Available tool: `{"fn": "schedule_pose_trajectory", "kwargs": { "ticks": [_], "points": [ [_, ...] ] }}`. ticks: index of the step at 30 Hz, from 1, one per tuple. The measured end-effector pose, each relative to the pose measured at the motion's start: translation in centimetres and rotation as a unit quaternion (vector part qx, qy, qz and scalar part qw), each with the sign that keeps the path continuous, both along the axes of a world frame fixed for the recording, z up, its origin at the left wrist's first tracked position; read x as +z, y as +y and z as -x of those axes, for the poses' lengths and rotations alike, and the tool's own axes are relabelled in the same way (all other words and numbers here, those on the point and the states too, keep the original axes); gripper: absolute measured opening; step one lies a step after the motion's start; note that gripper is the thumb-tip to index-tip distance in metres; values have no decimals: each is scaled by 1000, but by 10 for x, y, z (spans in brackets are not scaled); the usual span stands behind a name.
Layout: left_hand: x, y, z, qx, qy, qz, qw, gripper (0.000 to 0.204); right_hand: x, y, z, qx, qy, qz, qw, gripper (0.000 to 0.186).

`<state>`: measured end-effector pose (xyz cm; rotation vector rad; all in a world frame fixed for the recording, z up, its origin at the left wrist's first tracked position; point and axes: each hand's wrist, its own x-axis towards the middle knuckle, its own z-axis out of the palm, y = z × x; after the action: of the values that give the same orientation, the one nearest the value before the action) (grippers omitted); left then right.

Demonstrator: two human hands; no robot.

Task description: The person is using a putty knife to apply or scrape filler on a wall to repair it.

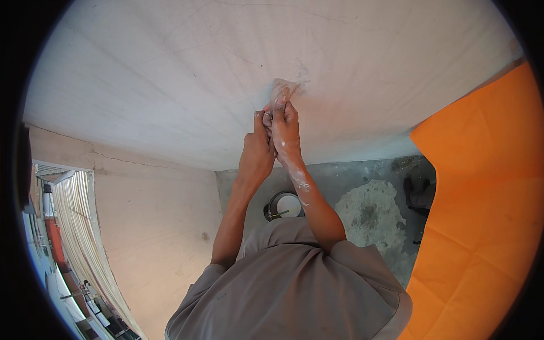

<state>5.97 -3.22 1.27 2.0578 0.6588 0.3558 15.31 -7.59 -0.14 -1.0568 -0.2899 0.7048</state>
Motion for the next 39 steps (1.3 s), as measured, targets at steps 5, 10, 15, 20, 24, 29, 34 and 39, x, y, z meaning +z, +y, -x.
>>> {"fn": "schedule_pose_trajectory", "kwargs": {
  "ticks": [5,10,15,20,24,29,34,39],
  "points": [
    [-20,-13,-6,11,-72,52,996,59,-3,-6,2,-42,-76,45,995,48],
    [-63,-31,-11,-41,-270,21,962,67,-9,-29,-1,-35,-181,159,970,50],
    [-65,-35,-19,-44,-238,76,967,71,-1,-27,-10,-49,-211,202,955,52],
    [-49,-34,-16,-27,-185,177,966,75,-8,-22,-9,-52,-211,211,953,52],
    [-22,-18,-3,-4,-63,128,990,67,-16,-12,-3,-23,-81,114,990,51],
    [-9,-9,8,2,5,59,998,60,-10,-7,8,-5,20,52,998,50],
    [-28,-4,-1,-21,-68,109,991,65,-19,-5,0,-46,-102,131,985,50],
    [-82,-15,-19,-21,-243,-92,966,74,0,-10,-2,-86,-234,220,943,49]
  ]
}}
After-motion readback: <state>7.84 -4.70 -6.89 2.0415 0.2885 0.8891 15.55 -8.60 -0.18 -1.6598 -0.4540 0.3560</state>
